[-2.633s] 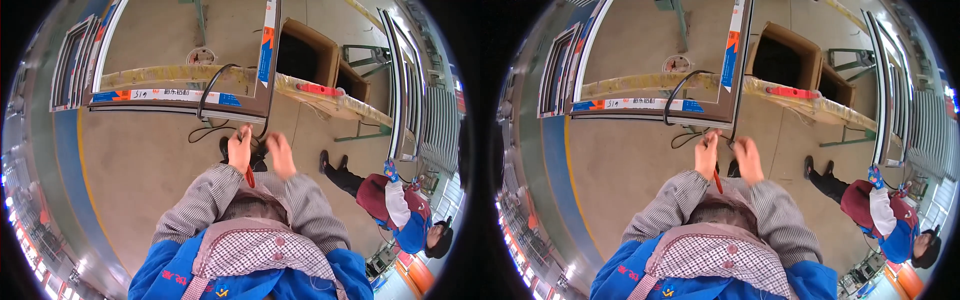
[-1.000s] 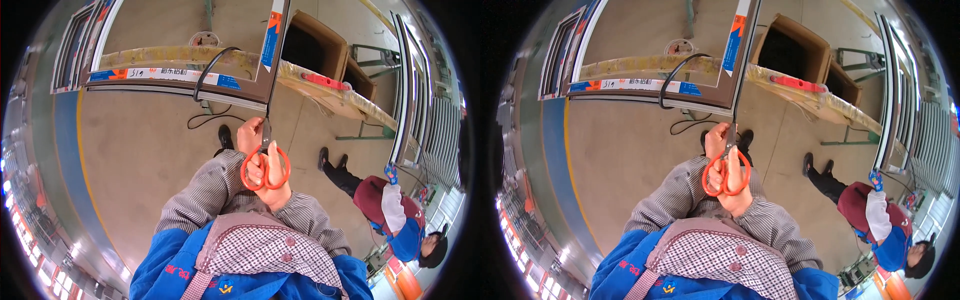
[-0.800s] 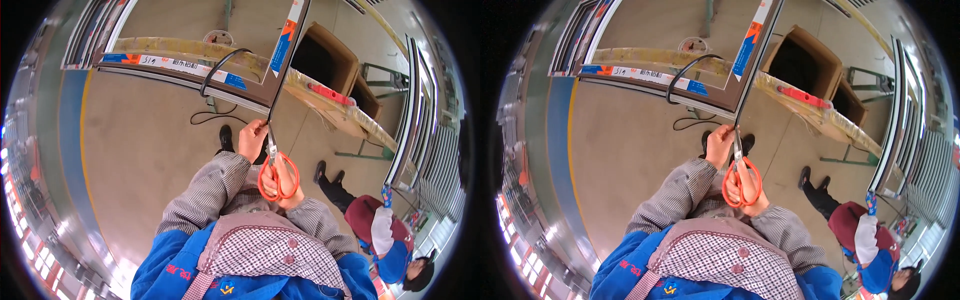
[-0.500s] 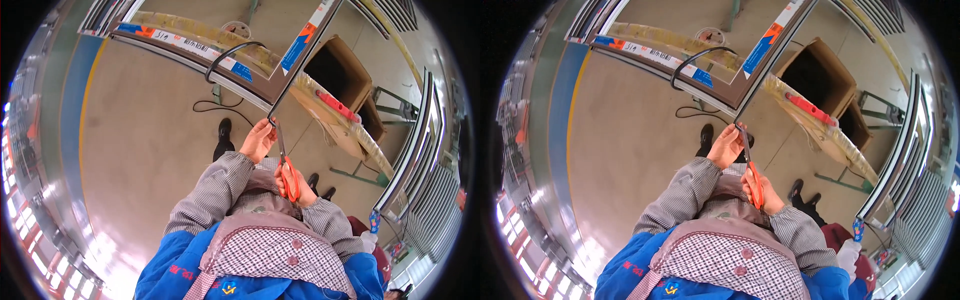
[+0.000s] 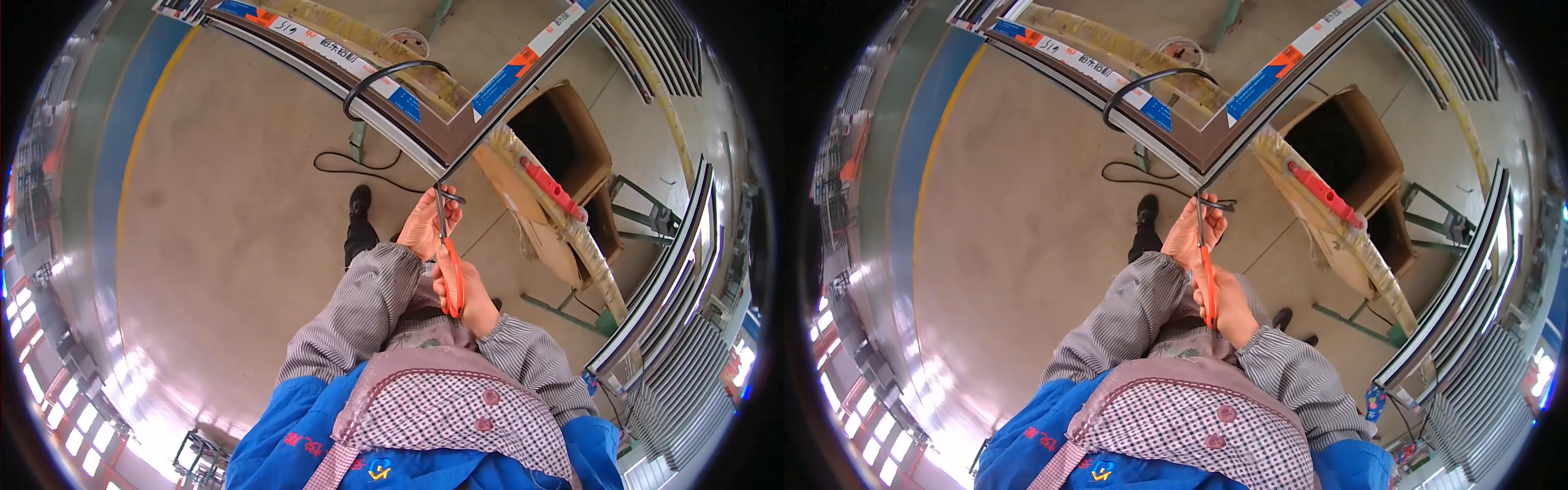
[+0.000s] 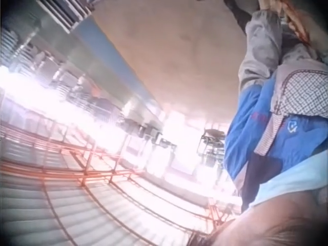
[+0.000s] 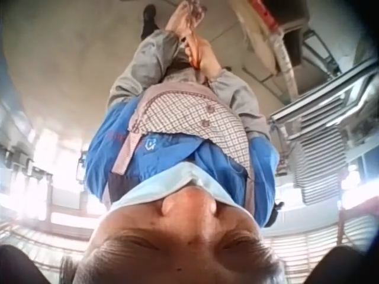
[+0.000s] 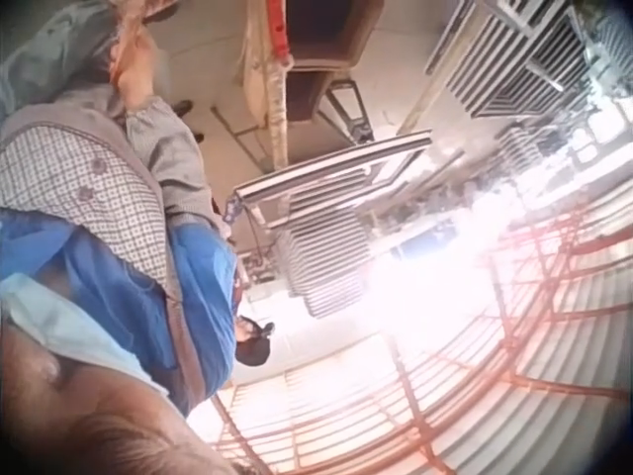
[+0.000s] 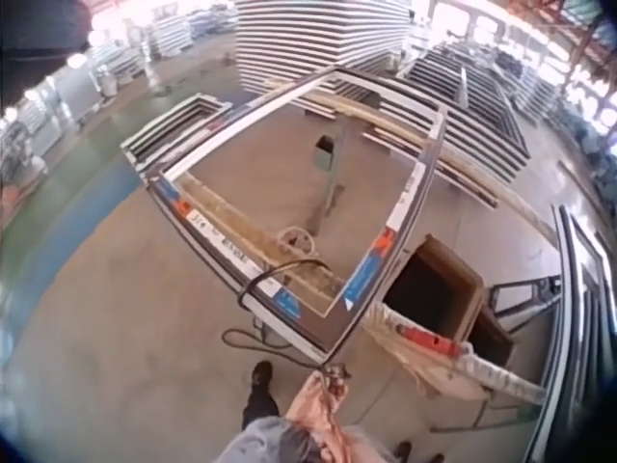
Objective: Assembling and organizing metal window frames on a fabrication floor.
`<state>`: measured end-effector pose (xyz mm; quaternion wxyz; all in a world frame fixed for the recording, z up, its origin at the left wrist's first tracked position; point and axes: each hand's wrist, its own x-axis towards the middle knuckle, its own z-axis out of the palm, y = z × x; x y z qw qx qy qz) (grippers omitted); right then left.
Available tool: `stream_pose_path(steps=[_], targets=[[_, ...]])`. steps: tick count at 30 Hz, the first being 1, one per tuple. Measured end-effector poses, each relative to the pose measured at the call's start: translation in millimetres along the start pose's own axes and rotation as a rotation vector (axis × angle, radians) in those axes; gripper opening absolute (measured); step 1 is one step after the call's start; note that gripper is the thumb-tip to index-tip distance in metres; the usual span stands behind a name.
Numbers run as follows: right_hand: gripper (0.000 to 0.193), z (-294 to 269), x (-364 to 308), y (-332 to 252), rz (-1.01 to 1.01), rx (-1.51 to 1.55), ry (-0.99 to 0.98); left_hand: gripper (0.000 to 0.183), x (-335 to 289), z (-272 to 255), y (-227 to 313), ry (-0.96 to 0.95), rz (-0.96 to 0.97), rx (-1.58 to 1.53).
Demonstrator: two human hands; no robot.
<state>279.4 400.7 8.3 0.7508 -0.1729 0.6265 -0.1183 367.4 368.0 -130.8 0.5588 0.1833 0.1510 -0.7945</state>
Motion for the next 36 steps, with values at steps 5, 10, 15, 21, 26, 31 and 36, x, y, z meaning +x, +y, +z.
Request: stream_pose_path(steps=[5,10,15,21,26,31,36], targets=[[0.050,-1,2,0,-0.030,-0.049,0.017,0.017,0,-2,0,-0.021,-0.005,-0.003],[0.047,-20,12,6,-0.120,-0.260,-0.031,0.020,-4,7,6,0.037,0.006,0.070],[0.040,-41,30,27,-0.527,-0.780,0.093,0.016,-7,-1,12,0.132,0.007,0.389],[0.038,-32,46,11,-0.494,-1.267,0.191,0.035,-37,24,-1,0.586,0.229,0.510],[0.031,-29,81,-24,-0.523,-0.695,0.077,0.022,-22,14,32,0.530,0.234,0.569],[0.028,-21,105,-53,-0.560,-0.339,0.380,0.015,-13,43,41,0.515,0.215,0.770],[0.026,-10,107,-56,-0.792,-0.571,0.690,0.015,-8,52,29,0.475,0.226,0.786]])
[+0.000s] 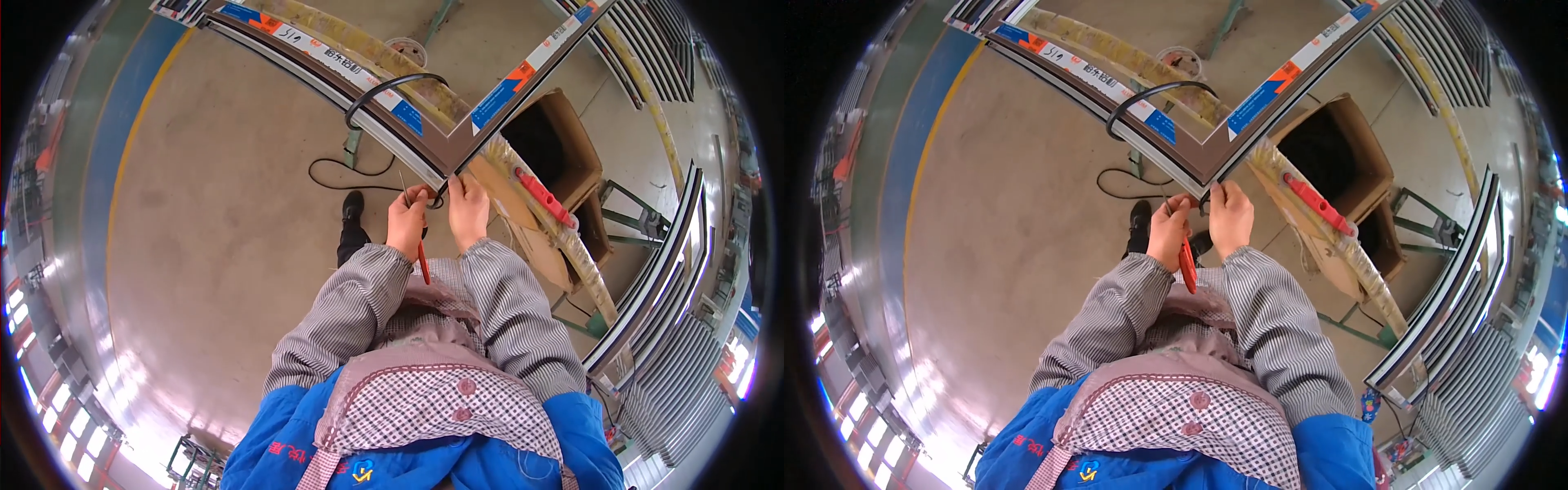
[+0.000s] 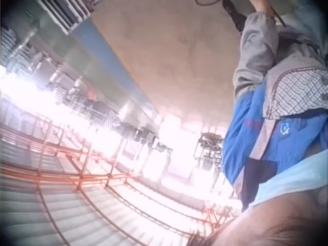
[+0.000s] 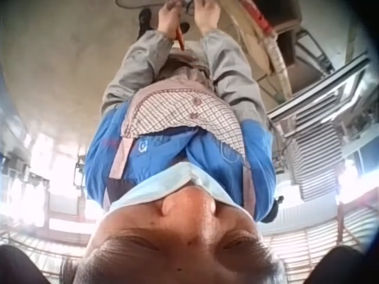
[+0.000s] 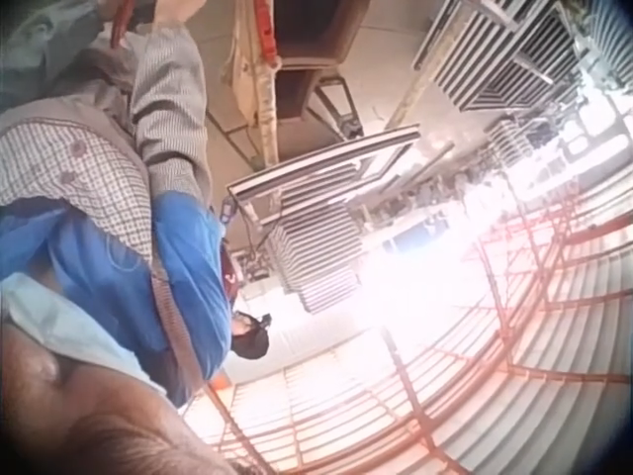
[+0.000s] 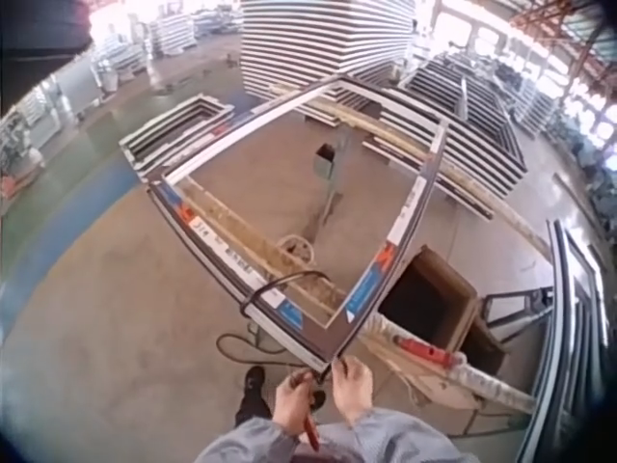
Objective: Assembling and organizing metal window frames on a fabrication floor.
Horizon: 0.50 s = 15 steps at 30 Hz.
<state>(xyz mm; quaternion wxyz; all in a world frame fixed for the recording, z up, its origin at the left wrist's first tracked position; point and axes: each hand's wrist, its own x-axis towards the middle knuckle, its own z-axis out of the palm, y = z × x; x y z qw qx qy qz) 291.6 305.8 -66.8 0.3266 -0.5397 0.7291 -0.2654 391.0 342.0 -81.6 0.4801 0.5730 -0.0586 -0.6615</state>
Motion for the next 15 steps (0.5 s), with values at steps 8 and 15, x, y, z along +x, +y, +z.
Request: stream_pose_path(steps=[8,15], targets=[[0.024,-5,13,9,0.036,0.107,-0.074,0.018,1,23,-3,0.065,0.227,0.345],[0.024,-14,3,27,0.192,0.441,-0.212,0.016,4,26,2,0.076,0.080,0.109]])
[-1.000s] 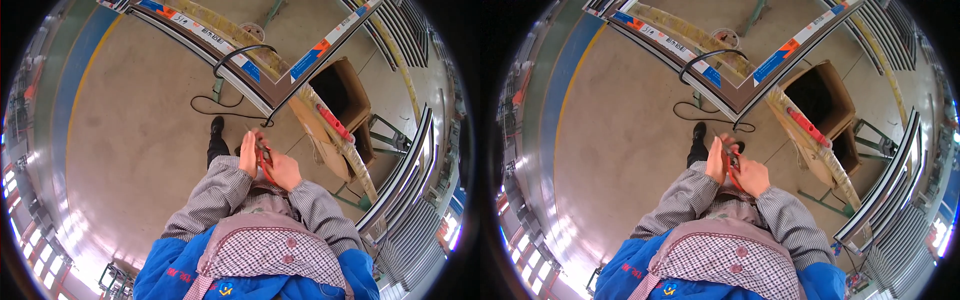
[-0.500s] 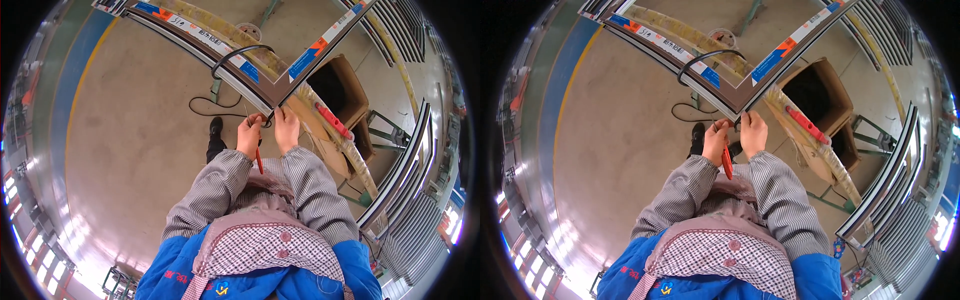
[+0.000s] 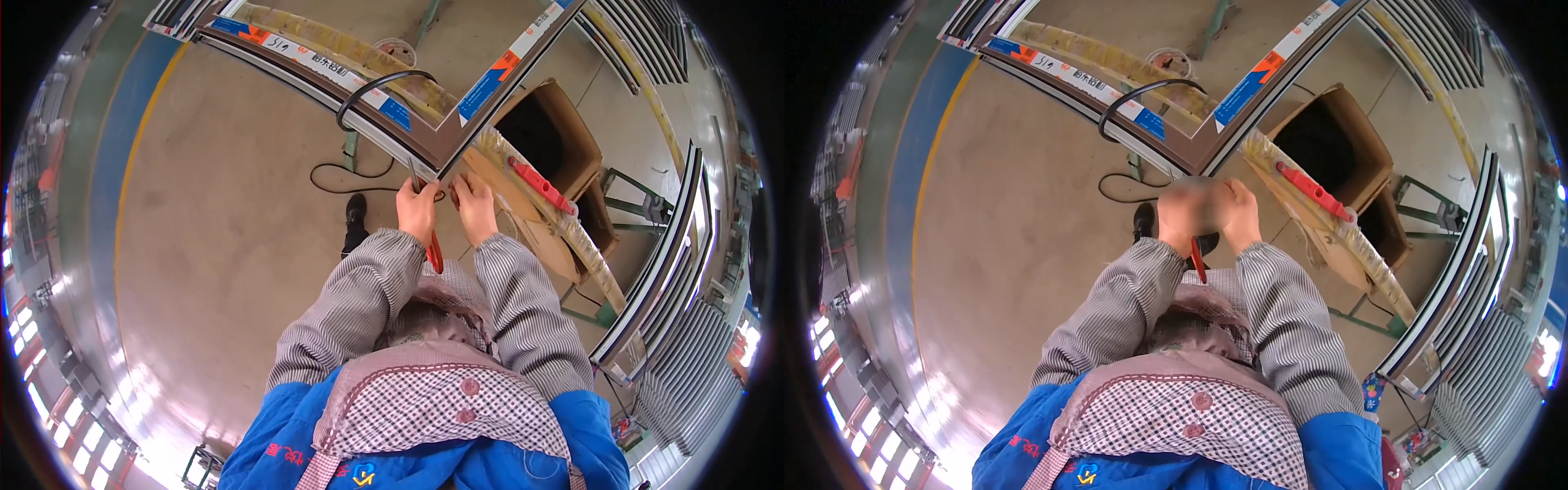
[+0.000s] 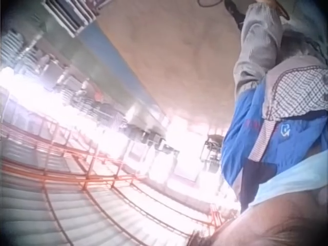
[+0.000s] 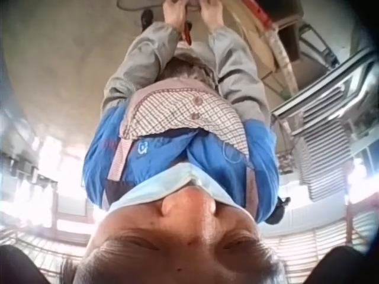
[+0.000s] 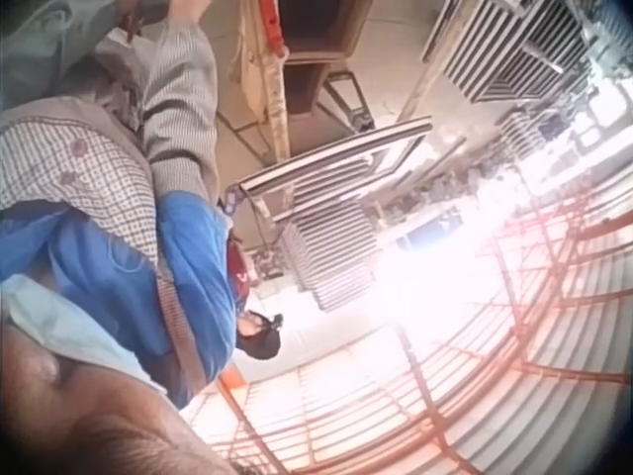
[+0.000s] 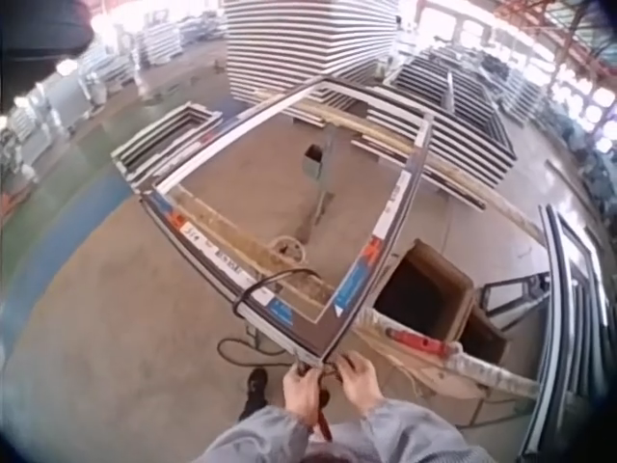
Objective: Assembling and organizing metal window frames on a fabrication floor.
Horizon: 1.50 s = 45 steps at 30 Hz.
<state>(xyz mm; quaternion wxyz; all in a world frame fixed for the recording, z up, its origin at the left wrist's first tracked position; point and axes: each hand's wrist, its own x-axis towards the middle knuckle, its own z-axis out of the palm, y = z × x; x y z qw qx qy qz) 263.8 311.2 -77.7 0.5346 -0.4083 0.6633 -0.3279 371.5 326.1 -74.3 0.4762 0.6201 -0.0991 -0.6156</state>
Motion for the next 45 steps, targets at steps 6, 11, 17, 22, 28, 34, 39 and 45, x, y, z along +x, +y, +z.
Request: stream_pose_path(steps=[6,11,17,22,28,34,39,45], targets=[[0.019,-15,-33,23,0.120,-0.039,-0.093,0.018,15,-70,-17,-0.331,0.131,0.390],[0.016,-3,-52,26,0.223,0.033,-0.115,0.017,-4,-71,48,-0.217,0.620,1.143],[0.014,30,-44,12,0.153,0.360,-0.174,0.014,8,-45,83,-0.223,0.883,1.259],[0.017,48,-24,-13,0.318,0.559,-0.069,0.016,16,-46,87,-0.257,0.889,1.327],[0.020,57,-16,-12,0.408,0.648,0.106,0.016,18,-40,98,-0.325,0.909,1.303],[0.017,77,-20,-21,0.406,0.705,0.221,0.021,33,-52,102,-0.486,0.863,1.431],[0.014,91,-16,-17,0.343,0.649,0.367,0.021,41,-62,113,-0.647,0.835,1.431],[0.023,150,-52,-2,0.235,0.799,0.368,0.030,87,-96,121,-0.848,0.680,1.404]])
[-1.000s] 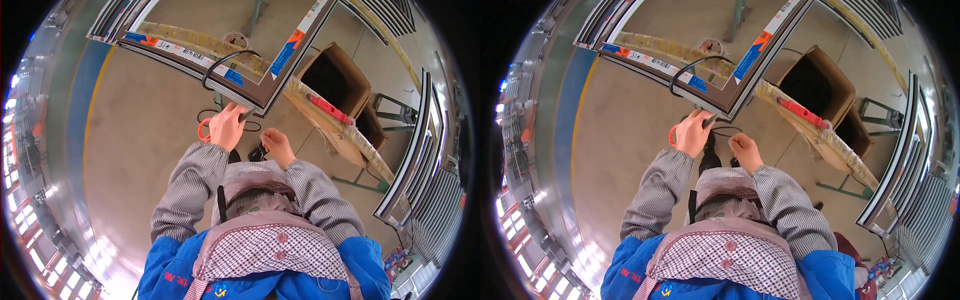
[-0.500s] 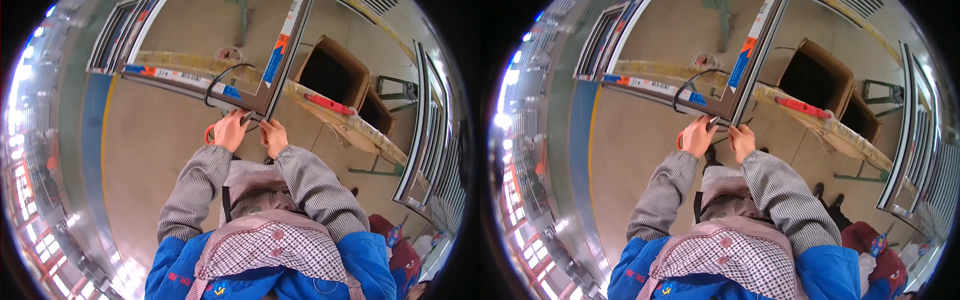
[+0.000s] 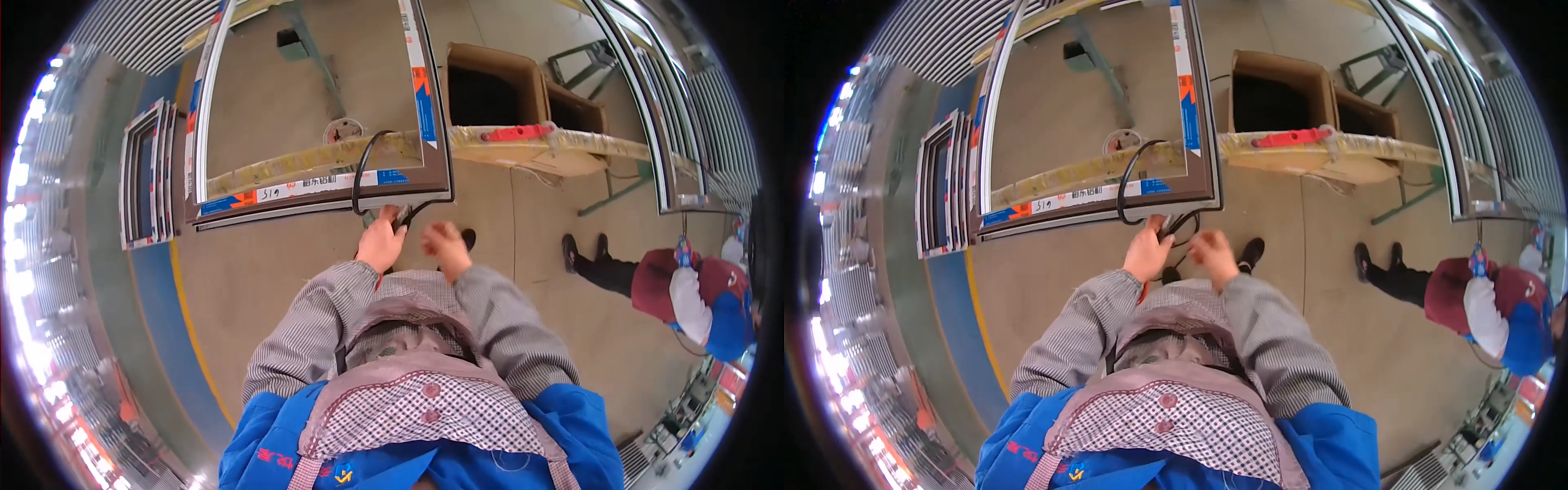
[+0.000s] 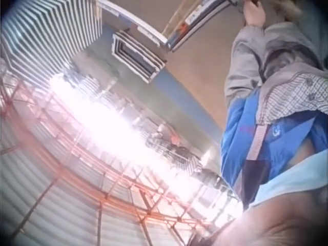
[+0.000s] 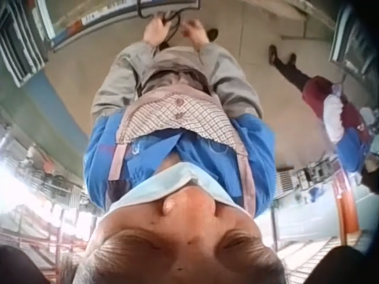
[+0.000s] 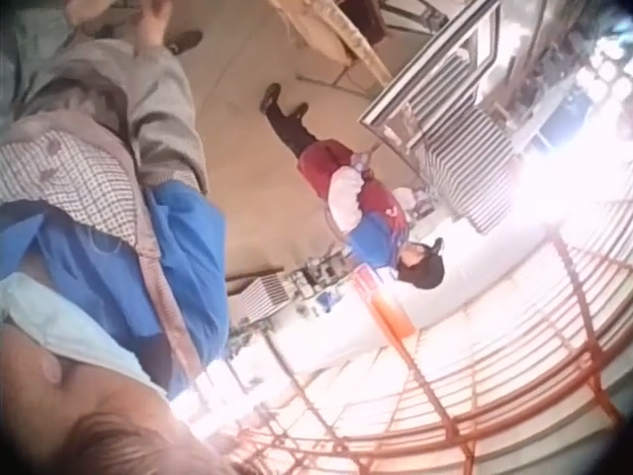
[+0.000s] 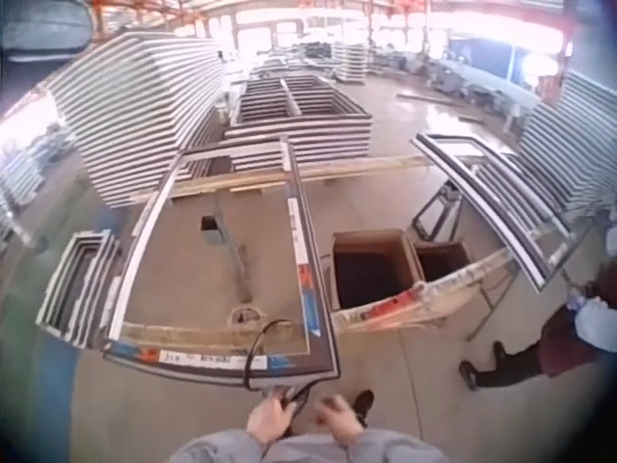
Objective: Assembling and organizing metal window frames on a fabrication floor.
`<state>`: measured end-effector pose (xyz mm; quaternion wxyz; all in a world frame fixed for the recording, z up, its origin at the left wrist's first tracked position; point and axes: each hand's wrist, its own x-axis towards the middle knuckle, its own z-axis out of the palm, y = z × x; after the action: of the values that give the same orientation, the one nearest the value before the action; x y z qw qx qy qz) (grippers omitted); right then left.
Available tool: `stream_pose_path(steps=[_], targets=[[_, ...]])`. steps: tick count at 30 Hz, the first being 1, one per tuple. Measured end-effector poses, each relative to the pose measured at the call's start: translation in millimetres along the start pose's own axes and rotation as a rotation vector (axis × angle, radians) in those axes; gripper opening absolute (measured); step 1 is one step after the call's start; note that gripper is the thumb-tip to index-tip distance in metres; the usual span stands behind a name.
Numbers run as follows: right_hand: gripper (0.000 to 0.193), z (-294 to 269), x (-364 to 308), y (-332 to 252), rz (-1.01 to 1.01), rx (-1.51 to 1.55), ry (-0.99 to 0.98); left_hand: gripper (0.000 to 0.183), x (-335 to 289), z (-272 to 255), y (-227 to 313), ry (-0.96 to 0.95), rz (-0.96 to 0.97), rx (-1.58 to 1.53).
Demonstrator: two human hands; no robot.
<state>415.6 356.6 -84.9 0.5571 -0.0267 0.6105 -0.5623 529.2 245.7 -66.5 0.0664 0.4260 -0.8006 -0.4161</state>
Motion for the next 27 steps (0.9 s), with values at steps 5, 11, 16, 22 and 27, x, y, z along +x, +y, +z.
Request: stream_pose_path(steps=[5,11,16,22,27], targets=[[0.033,67,-64,39,0.048,0.239,-0.304,0.023,12,10,-17,-0.064,-0.054,-0.431],[0.021,65,-81,43,0.001,0.038,-0.084,0.057,10,-34,-13,-0.449,-0.049,-0.612],[0.035,40,-94,79,0.004,-0.310,-0.049,0.060,-4,-105,-39,-0.396,0.100,-0.127],[0.052,89,-78,53,-0.035,-0.782,-0.088,0.047,-23,-144,-78,-0.079,0.038,0.309],[0.050,112,-55,56,-0.030,-0.672,-0.058,0.042,-22,-140,-80,0.042,0.123,0.473]])
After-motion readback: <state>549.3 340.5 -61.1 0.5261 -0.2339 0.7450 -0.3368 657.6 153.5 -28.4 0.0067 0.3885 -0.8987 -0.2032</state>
